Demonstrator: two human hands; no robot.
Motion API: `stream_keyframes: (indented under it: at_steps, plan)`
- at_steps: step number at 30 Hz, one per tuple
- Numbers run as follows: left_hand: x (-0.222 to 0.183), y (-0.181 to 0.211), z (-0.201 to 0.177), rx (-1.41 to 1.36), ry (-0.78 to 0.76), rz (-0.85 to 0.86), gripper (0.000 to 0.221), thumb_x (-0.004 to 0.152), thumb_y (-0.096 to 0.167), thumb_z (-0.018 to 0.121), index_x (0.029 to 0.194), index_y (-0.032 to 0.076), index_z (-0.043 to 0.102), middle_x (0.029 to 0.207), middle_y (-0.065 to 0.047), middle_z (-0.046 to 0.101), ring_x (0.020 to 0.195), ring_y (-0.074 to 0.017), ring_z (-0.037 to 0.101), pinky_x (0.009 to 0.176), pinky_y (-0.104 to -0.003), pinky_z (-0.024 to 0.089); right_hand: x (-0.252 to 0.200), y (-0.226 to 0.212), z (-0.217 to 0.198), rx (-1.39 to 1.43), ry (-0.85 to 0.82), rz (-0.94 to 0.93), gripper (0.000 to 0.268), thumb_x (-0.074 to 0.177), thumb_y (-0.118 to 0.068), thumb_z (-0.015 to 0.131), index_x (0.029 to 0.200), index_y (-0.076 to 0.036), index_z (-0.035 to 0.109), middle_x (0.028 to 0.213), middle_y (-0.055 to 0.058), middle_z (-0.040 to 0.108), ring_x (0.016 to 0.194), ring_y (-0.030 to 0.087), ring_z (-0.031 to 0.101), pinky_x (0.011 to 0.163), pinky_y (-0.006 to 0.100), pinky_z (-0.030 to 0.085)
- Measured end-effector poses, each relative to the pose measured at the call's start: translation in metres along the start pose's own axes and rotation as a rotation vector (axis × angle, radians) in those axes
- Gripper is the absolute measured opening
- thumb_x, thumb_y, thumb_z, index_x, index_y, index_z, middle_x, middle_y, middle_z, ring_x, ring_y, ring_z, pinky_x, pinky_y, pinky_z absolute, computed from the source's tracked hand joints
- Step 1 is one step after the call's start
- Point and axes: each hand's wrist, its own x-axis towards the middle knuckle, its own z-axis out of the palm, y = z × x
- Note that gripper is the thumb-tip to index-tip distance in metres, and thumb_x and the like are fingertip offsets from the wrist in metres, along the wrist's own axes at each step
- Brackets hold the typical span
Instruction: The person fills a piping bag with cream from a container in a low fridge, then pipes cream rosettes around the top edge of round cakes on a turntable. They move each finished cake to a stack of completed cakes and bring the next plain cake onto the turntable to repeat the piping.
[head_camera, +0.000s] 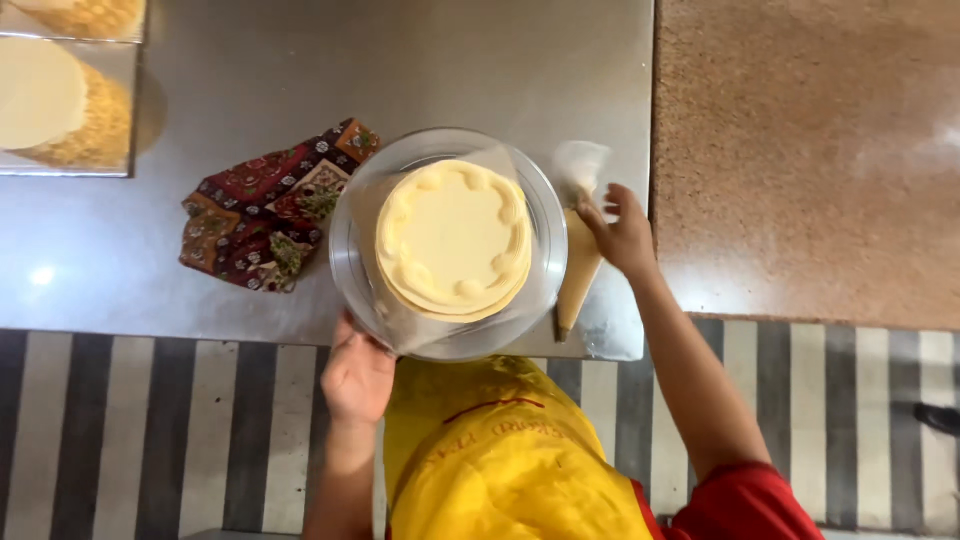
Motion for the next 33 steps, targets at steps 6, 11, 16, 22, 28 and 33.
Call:
stream_keyframes:
  at_steps: [6,11,16,22,28,33]
  plan:
    - [-0.020,-0.053,0.020,0.650,0.318,0.608,0.070,0.094,0.007,0.067,0.156,0.014,0.035,0.162,-0.020,0.036,0.147,-0.0321,0.040,0.123,-0.048,0.033,-0.087,-0.038,-0.009,0.235,-0.035,-0.366,0.046,0.102,-0.012,0.065,0.146,-0.006,0.056,0.118,0.009,0.065,0.109,0.017,0.066,0.091,0.029,0.057]
    - [-0.010,-0.050,0.038,0.975,0.297,0.622,0.055,0.096,0.009,0.069,0.147,0.007,0.049,0.168,-0.017,0.023,0.153,-0.0311,0.033,0.124,-0.046,0.032,-0.135,-0.042,0.022,0.297,-0.109,-0.332,0.047,0.099,-0.009,0.067,0.146,-0.010,0.060,0.114,0.008,0.063,0.100,0.017,0.065,0.085,0.030,0.057]
    - [-0.007,-0.041,0.016,0.801,0.326,0.583,0.043,0.095,0.011,0.069,0.136,0.006,0.059,0.169,-0.015,0.026,0.152,-0.0286,0.035,0.122,-0.044,0.033,-0.185,-0.040,0.053,0.612,-0.087,-0.135,0.042,0.102,-0.009,0.066,0.144,-0.007,0.063,0.117,0.007,0.064,0.098,0.016,0.066,0.084,0.031,0.058]
    - [-0.083,-0.064,-0.064,0.358,0.242,0.279,0.037,0.091,-0.005,0.071,0.125,-0.008,0.058,0.129,-0.028,0.061,0.122,-0.0350,0.059,0.110,-0.049,0.045,-0.258,0.013,0.048,1.192,-0.033,0.455,0.048,0.093,0.001,0.067,0.140,0.008,0.060,0.114,0.019,0.069,0.091,0.028,0.070,0.077,0.040,0.062]
    - [-0.073,-0.078,0.019,0.319,0.146,-0.456,0.078,0.064,-0.010,0.067,0.140,-0.005,0.049,0.126,-0.024,0.068,0.118,-0.0357,0.067,0.103,-0.050,0.052,-0.324,0.057,-0.003,1.496,-0.073,0.468,0.059,0.090,0.005,0.058,0.148,0.000,0.048,0.126,0.019,0.065,0.104,0.028,0.072,0.086,0.045,0.064]
    - [-0.001,-0.151,0.107,0.657,-0.362,-0.867,0.083,0.082,0.008,0.077,0.155,0.008,0.037,0.135,-0.015,0.054,0.110,-0.0274,0.059,0.094,-0.051,0.049,-0.310,0.142,-0.074,1.586,0.186,0.075,0.060,0.094,0.003,0.048,0.153,0.011,0.035,0.132,0.031,0.063,0.110,0.043,0.070,0.087,0.062,0.059]
